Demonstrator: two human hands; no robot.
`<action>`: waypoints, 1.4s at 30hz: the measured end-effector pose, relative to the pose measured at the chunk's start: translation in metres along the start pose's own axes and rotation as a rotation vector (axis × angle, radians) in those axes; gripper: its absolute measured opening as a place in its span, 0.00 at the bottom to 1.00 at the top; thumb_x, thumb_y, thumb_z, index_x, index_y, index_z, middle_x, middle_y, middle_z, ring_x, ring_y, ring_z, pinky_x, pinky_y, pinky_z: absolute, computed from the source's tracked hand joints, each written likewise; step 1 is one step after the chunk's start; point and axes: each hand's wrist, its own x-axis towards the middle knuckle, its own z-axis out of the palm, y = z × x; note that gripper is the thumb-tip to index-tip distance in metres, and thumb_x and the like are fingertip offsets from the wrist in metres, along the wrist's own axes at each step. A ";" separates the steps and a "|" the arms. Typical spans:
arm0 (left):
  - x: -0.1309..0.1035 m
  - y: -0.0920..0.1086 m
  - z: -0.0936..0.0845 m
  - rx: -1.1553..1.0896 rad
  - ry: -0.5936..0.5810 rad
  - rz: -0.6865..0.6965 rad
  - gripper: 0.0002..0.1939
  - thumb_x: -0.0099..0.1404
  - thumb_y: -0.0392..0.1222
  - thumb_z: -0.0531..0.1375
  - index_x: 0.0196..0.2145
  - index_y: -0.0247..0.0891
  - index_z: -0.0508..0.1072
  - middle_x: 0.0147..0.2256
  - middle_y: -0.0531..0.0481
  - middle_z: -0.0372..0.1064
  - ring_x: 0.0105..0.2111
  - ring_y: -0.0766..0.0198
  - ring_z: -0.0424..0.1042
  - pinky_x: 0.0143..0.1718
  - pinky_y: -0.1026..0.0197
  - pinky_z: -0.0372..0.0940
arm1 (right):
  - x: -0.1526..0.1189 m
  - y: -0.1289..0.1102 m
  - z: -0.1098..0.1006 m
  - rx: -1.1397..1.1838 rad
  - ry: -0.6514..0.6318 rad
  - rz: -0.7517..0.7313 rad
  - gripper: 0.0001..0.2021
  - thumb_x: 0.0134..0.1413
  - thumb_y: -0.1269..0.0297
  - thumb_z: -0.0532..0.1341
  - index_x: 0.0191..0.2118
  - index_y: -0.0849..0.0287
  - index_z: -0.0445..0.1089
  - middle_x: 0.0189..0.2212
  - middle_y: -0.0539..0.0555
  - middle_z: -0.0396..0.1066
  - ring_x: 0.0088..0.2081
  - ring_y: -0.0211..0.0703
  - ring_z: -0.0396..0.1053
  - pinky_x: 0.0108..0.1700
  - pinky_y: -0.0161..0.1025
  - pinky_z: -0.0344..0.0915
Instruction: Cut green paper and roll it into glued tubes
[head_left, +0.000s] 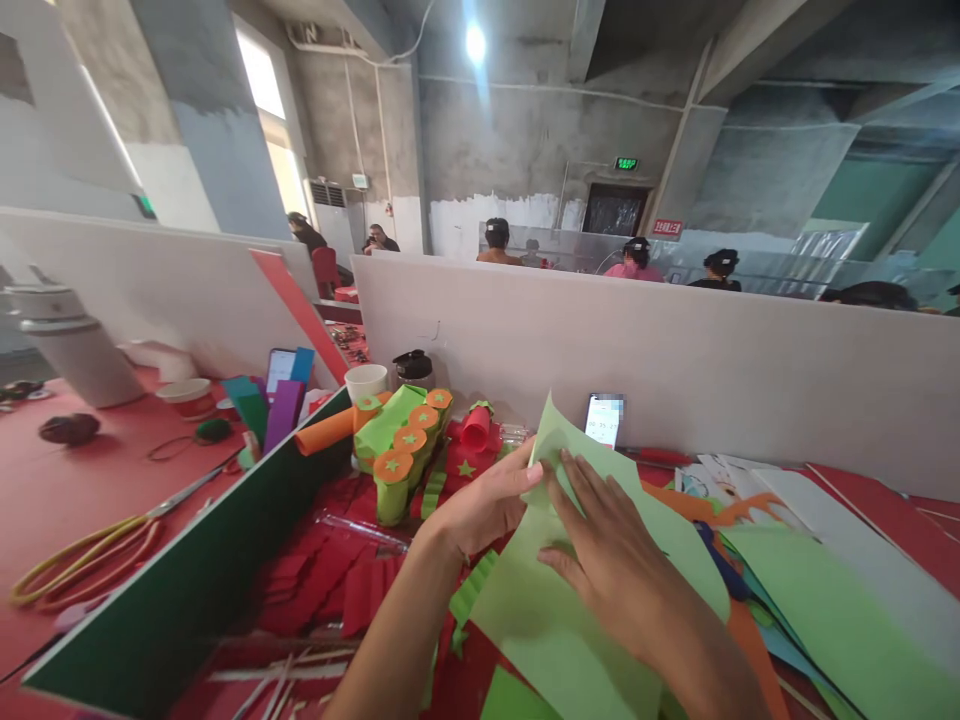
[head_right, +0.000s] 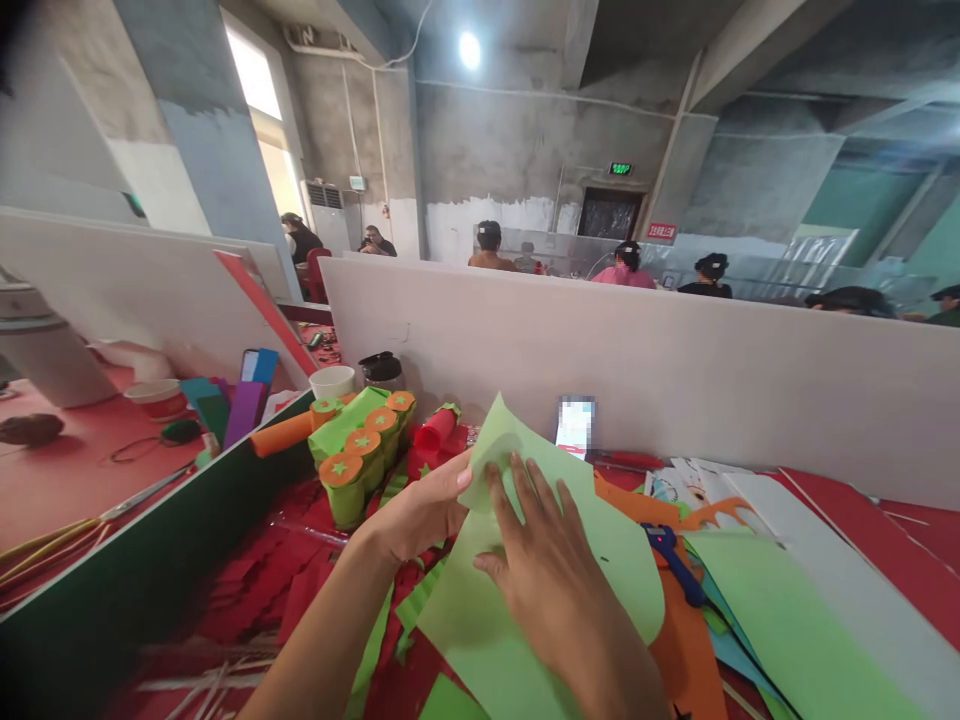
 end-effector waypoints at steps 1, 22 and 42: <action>-0.001 0.000 0.001 -0.006 -0.007 0.009 0.29 0.67 0.43 0.59 0.64 0.43 0.58 0.55 0.41 0.68 0.50 0.49 0.73 0.46 0.55 0.68 | -0.001 0.000 0.000 0.003 0.005 -0.004 0.41 0.62 0.56 0.57 0.69 0.38 0.26 0.71 0.52 0.30 0.69 0.60 0.36 0.64 0.69 0.44; 0.009 -0.007 -0.008 0.139 0.275 -0.107 0.16 0.56 0.40 0.68 0.42 0.32 0.77 0.33 0.45 0.78 0.29 0.62 0.76 0.33 0.64 0.70 | -0.011 0.019 -0.049 0.039 0.089 0.194 0.32 0.62 0.44 0.52 0.69 0.42 0.47 0.69 0.49 0.47 0.67 0.58 0.48 0.64 0.59 0.54; 0.001 0.010 -0.004 0.348 0.157 -0.056 0.28 0.60 0.43 0.66 0.57 0.39 0.67 0.40 0.44 0.76 0.36 0.59 0.76 0.37 0.60 0.69 | -0.019 0.043 -0.072 1.137 -0.232 0.430 0.32 0.55 0.51 0.64 0.63 0.52 0.61 0.60 0.58 0.65 0.57 0.61 0.66 0.53 0.50 0.69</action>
